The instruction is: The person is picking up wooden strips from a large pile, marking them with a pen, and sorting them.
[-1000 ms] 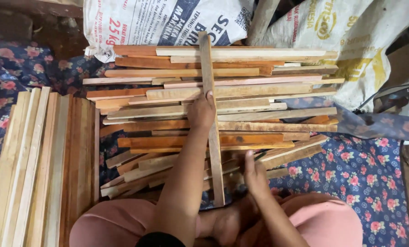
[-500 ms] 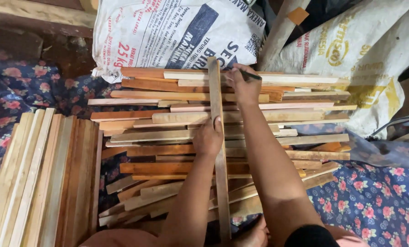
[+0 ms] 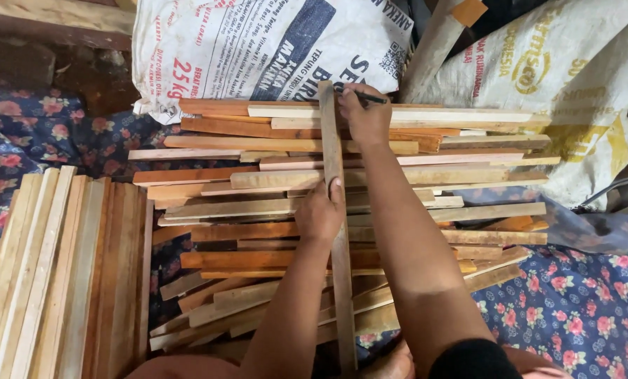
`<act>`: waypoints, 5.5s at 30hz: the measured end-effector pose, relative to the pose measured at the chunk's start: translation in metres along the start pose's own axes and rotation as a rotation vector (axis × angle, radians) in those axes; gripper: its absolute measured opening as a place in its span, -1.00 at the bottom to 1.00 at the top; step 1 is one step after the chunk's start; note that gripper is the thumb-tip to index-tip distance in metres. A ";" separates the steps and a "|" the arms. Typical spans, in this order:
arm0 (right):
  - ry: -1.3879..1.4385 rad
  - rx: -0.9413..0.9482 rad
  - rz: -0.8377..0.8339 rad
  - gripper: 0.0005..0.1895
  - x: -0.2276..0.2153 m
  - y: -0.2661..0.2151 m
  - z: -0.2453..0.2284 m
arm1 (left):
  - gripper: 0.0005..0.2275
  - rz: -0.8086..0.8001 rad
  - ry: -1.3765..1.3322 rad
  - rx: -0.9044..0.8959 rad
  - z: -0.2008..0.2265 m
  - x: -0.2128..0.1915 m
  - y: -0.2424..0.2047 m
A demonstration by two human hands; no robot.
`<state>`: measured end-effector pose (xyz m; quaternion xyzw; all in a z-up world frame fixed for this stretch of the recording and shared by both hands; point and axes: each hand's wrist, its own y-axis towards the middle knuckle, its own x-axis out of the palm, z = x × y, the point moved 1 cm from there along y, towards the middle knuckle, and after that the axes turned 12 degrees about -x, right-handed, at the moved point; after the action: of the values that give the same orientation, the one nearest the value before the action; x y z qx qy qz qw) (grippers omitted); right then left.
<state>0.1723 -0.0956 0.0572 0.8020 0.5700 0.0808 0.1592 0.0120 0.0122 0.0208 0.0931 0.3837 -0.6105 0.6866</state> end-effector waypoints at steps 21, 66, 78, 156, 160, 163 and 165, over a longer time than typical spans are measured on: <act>-0.239 -0.130 -0.256 -0.85 -0.054 -0.077 -0.020 | -0.45 0.184 0.138 0.035 -0.016 0.028 0.019; -0.327 0.087 -0.421 -0.85 -0.176 -0.345 -0.068 | -0.47 0.378 0.155 0.018 -0.014 0.047 0.028; -0.316 -0.010 -0.529 -0.82 -0.199 -0.397 -0.065 | -0.54 0.525 0.144 0.238 -0.014 0.042 0.023; 0.398 0.593 -0.117 -0.73 -0.136 -0.311 -0.078 | -0.59 -0.417 -0.577 -0.153 -0.169 -0.059 -0.290; 0.481 0.496 -0.199 -0.74 -0.105 -0.304 -0.086 | -0.58 -0.326 -0.555 -0.089 -0.189 -0.098 -0.313; 0.561 0.490 -0.213 -0.83 -0.073 -0.307 -0.091 | -0.59 -0.394 -0.519 -0.276 -0.188 -0.155 -0.339; 0.530 0.546 -0.161 -0.86 -0.048 -0.306 -0.093 | -0.80 -0.410 -0.605 -0.202 -0.212 -0.176 -0.349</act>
<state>-0.1445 -0.0337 0.0406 0.7189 0.6531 0.1178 -0.2068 -0.3862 0.1905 0.1068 -0.2383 0.2327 -0.6943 0.6380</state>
